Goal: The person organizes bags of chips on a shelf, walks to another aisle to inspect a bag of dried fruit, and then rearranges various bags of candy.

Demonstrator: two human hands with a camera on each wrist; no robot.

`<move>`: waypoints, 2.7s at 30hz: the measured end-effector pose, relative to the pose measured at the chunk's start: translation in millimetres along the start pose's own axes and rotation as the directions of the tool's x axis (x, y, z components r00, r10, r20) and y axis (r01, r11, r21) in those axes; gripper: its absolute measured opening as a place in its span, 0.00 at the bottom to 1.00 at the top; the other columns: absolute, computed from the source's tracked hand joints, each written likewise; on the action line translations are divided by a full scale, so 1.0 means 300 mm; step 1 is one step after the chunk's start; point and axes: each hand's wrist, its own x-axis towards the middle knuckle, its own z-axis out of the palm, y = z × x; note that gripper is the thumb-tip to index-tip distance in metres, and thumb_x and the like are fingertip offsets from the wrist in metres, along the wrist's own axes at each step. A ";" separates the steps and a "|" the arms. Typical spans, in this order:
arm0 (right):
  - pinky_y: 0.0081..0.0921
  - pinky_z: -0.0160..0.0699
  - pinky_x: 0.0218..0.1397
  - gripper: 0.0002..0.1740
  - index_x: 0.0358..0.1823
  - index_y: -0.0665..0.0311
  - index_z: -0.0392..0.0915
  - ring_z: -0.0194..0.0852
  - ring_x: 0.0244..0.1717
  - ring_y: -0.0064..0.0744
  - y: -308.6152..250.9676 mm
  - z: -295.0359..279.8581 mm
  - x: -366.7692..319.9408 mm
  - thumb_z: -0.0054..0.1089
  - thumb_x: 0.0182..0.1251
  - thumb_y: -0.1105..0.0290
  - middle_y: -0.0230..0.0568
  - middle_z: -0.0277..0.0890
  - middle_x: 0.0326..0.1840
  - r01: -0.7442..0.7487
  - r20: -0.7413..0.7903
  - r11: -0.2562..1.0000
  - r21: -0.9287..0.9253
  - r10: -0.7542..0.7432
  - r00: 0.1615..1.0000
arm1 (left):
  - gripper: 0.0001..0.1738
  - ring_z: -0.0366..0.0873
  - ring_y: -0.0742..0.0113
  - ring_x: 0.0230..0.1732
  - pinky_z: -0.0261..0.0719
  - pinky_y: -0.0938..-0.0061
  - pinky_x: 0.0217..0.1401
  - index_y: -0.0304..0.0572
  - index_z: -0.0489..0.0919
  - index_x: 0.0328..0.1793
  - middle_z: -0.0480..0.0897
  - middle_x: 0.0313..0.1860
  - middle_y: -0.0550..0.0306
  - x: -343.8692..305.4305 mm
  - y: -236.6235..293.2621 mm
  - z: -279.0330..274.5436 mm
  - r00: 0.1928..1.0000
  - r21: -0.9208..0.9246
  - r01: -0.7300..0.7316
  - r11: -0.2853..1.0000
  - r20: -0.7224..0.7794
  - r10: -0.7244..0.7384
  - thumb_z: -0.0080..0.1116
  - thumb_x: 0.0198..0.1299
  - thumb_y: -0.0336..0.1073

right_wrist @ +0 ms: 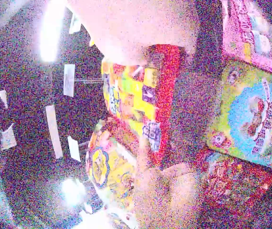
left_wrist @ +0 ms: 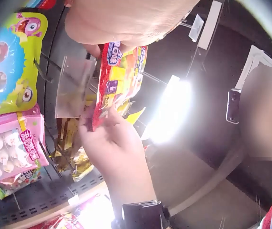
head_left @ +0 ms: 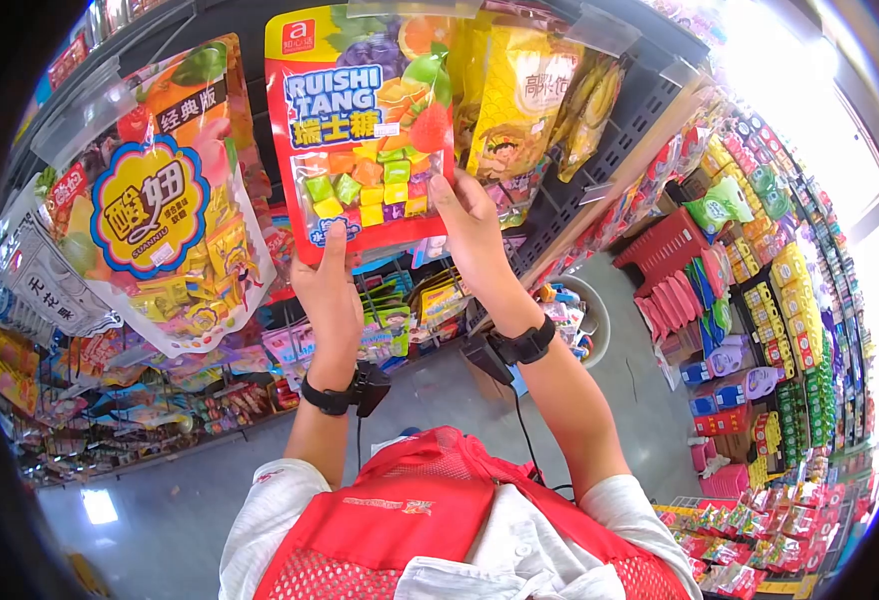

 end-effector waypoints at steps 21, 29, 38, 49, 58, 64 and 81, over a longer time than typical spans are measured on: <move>0.18 0.75 0.39 0.11 0.47 0.65 0.79 0.76 0.36 0.15 -0.019 -0.023 -0.052 0.67 0.74 0.66 0.28 0.81 0.37 -0.133 0.090 0.981 0.141 0.121 0.989 | 0.17 0.81 0.74 0.49 0.79 0.74 0.50 0.39 0.76 0.61 0.83 0.52 0.60 -0.008 0.037 0.034 0.999 0.039 0.023 0.999 -0.025 -0.022 0.65 0.71 0.34; 0.20 0.75 0.37 0.10 0.45 0.65 0.78 0.77 0.33 0.17 -0.015 -0.012 -0.062 0.67 0.73 0.67 0.29 0.80 0.36 -0.132 0.049 0.980 0.147 0.127 0.991 | 0.17 0.85 0.70 0.51 0.85 0.71 0.52 0.39 0.75 0.62 0.83 0.53 0.59 0.013 0.043 0.013 0.999 0.070 0.031 0.997 -0.036 -0.029 0.63 0.71 0.34; 0.21 0.82 0.43 0.15 0.56 0.67 0.77 0.82 0.40 0.19 0.019 -0.015 -0.086 0.65 0.75 0.68 0.32 0.84 0.44 -0.120 0.000 0.984 0.135 0.122 0.993 | 0.19 0.81 0.73 0.51 0.80 0.74 0.55 0.37 0.77 0.62 0.83 0.54 0.58 0.001 0.055 0.023 0.999 0.087 0.029 0.996 -0.038 -0.026 0.66 0.69 0.35; 0.30 0.88 0.51 0.19 0.63 0.68 0.72 0.86 0.46 0.32 0.083 -0.094 -0.147 0.61 0.77 0.69 0.40 0.82 0.51 -0.189 0.037 0.934 0.305 0.186 0.982 | 0.14 0.82 0.71 0.47 0.82 0.74 0.51 0.37 0.76 0.58 0.83 0.50 0.58 -0.011 -0.015 -0.086 0.998 0.164 -0.049 0.985 0.058 0.040 0.61 0.73 0.34; 0.27 0.89 0.49 0.14 0.57 0.71 0.76 0.86 0.44 0.30 0.146 -0.176 -0.272 0.61 0.77 0.70 0.40 0.82 0.47 -0.268 -0.057 0.934 0.236 0.289 0.956 | 0.16 0.79 0.74 0.45 0.77 0.74 0.51 0.40 0.78 0.60 0.83 0.53 0.60 -0.037 -0.036 -0.104 0.997 0.322 0.009 0.947 0.069 -0.033 0.62 0.73 0.39; 0.25 0.87 0.46 0.13 0.54 0.70 0.77 0.85 0.41 0.27 0.207 -0.228 -0.394 0.61 0.76 0.68 0.39 0.83 0.42 -0.304 -0.093 0.918 0.256 0.336 0.937 | 0.19 0.76 0.76 0.43 0.75 0.75 0.49 0.41 0.76 0.64 0.82 0.56 0.59 -0.020 -0.051 -0.122 0.994 0.287 0.049 0.957 0.080 -0.075 0.61 0.74 0.40; 0.36 0.88 0.51 0.14 0.54 0.65 0.77 0.85 0.46 0.38 0.204 -0.660 -1.139 0.58 0.78 0.62 0.43 0.81 0.45 -0.232 -0.687 0.850 0.473 0.521 0.507 | 0.10 0.76 0.74 0.34 0.76 0.77 0.41 0.41 0.76 0.49 0.81 0.38 0.60 -0.099 -0.067 -0.196 0.981 0.372 0.134 0.918 0.082 -0.177 0.52 0.78 0.39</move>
